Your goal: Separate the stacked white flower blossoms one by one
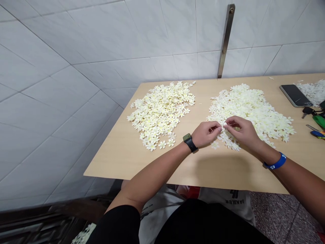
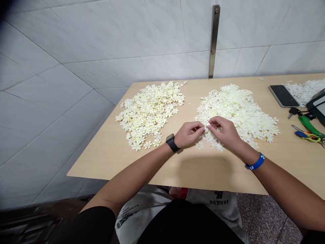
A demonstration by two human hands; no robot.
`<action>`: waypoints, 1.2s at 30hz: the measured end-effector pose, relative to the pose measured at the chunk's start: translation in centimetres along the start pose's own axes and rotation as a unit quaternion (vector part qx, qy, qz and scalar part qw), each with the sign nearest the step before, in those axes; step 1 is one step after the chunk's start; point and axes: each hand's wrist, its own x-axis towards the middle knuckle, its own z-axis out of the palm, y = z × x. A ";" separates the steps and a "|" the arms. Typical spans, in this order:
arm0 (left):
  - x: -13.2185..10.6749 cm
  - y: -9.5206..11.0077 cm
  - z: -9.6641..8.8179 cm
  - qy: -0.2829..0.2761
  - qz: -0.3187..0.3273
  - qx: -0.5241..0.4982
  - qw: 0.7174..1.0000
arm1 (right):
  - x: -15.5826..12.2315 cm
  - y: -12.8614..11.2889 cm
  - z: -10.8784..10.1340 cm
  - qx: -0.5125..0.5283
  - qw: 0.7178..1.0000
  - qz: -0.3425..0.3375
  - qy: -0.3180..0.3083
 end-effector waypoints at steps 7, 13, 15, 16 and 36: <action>0.2 -0.1 -0.1 0.070 -0.020 0.062 0.995 | 0.2 -0.5 -0.3 -0.035 0.999 0.002 0.021; 0.1 0.1 -0.1 0.049 0.014 0.075 0.996 | 0.1 -0.7 0.0 -0.042 0.997 -0.059 -0.025; 0.0 0.2 0.0 0.040 0.029 0.088 0.995 | 0.0 -0.5 0.1 -0.038 0.997 -0.062 -0.032; 0.0 0.3 0.0 0.039 0.035 0.093 0.994 | 0.0 -0.4 0.2 -0.037 0.997 -0.062 -0.032; 0.0 0.1 0.0 0.028 0.052 0.079 0.995 | 0.0 -0.4 0.2 -0.004 0.998 -0.061 -0.033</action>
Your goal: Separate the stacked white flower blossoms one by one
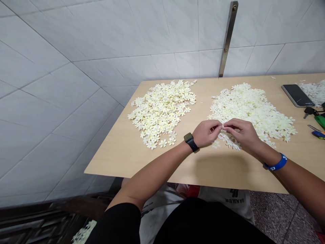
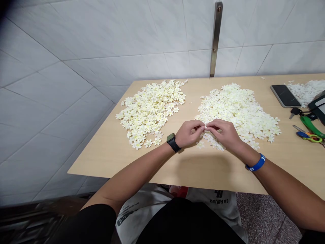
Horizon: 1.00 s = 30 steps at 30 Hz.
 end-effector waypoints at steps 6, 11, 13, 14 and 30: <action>0.0 0.1 0.0 -0.003 0.001 0.003 1.000 | 0.0 0.1 0.0 0.010 1.000 0.006 0.002; -0.1 0.0 0.0 -0.005 0.003 -0.002 1.000 | -0.1 0.2 -0.1 0.016 1.000 0.005 0.002; -0.1 0.0 0.0 -0.005 0.006 -0.004 1.000 | -0.1 0.2 -0.1 0.018 1.000 0.001 0.004; -0.1 0.0 0.0 -0.006 0.008 -0.005 1.000 | -0.1 0.2 -0.1 0.019 1.000 -0.001 0.005; -0.1 0.0 -0.2 -0.015 0.001 -0.016 1.000 | 0.2 -0.7 -0.5 -0.007 1.000 -0.013 -0.003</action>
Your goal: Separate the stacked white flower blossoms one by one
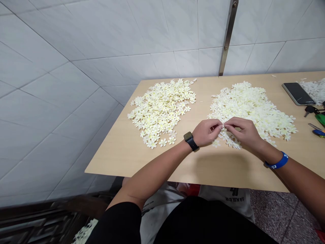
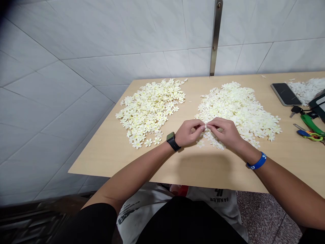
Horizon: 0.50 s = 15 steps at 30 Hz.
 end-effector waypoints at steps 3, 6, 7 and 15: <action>0.1 0.0 0.1 0.007 -0.029 -0.004 1.000 | 0.1 -0.2 0.0 -0.013 1.000 -0.018 0.006; 0.1 0.1 0.3 0.022 -0.053 -0.003 0.998 | 0.0 -0.2 0.1 -0.018 0.999 -0.024 0.010; 0.1 0.1 0.3 0.025 -0.054 -0.002 0.998 | 0.0 -0.2 0.1 -0.020 1.000 -0.018 0.013; 0.2 0.3 0.0 0.057 -0.052 0.015 0.997 | -0.2 -0.1 -0.2 0.006 0.997 0.053 0.056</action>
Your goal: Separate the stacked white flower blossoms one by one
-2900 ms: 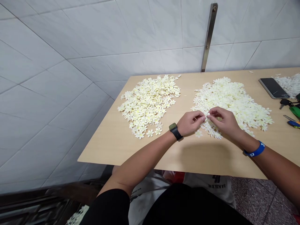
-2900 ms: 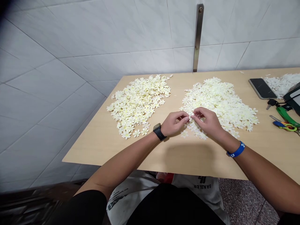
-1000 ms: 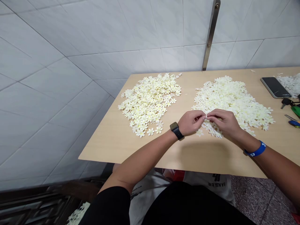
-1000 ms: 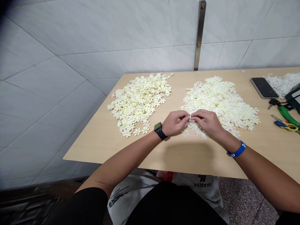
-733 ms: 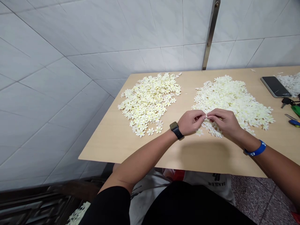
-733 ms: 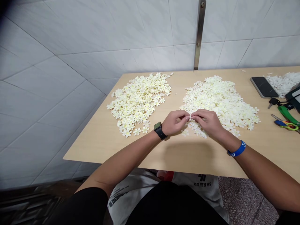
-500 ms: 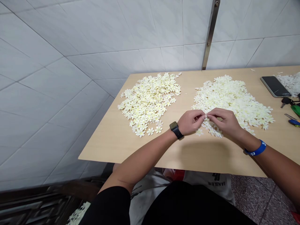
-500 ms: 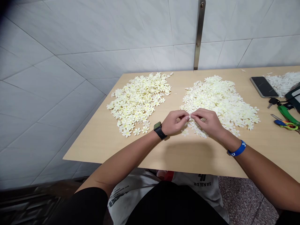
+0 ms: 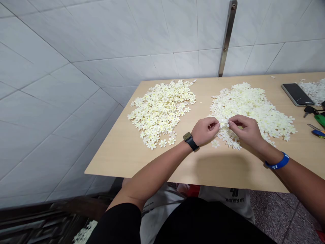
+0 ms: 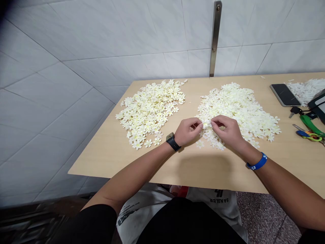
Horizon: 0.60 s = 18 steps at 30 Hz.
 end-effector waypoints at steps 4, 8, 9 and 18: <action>0.0 0.0 -0.1 0.023 -0.012 -0.005 1.000 | 0.1 0.2 -0.1 0.012 1.000 0.019 0.008; 0.0 0.0 -0.1 0.037 -0.013 -0.011 0.999 | 0.1 0.4 0.0 0.019 0.999 0.032 0.023; 0.1 0.0 -0.1 0.036 -0.015 -0.010 0.999 | 0.1 0.5 0.0 0.018 0.999 0.034 0.025; 0.2 -0.7 -0.3 0.046 -0.032 -0.009 0.998 | 0.3 1.0 -0.6 -0.024 0.998 0.036 0.044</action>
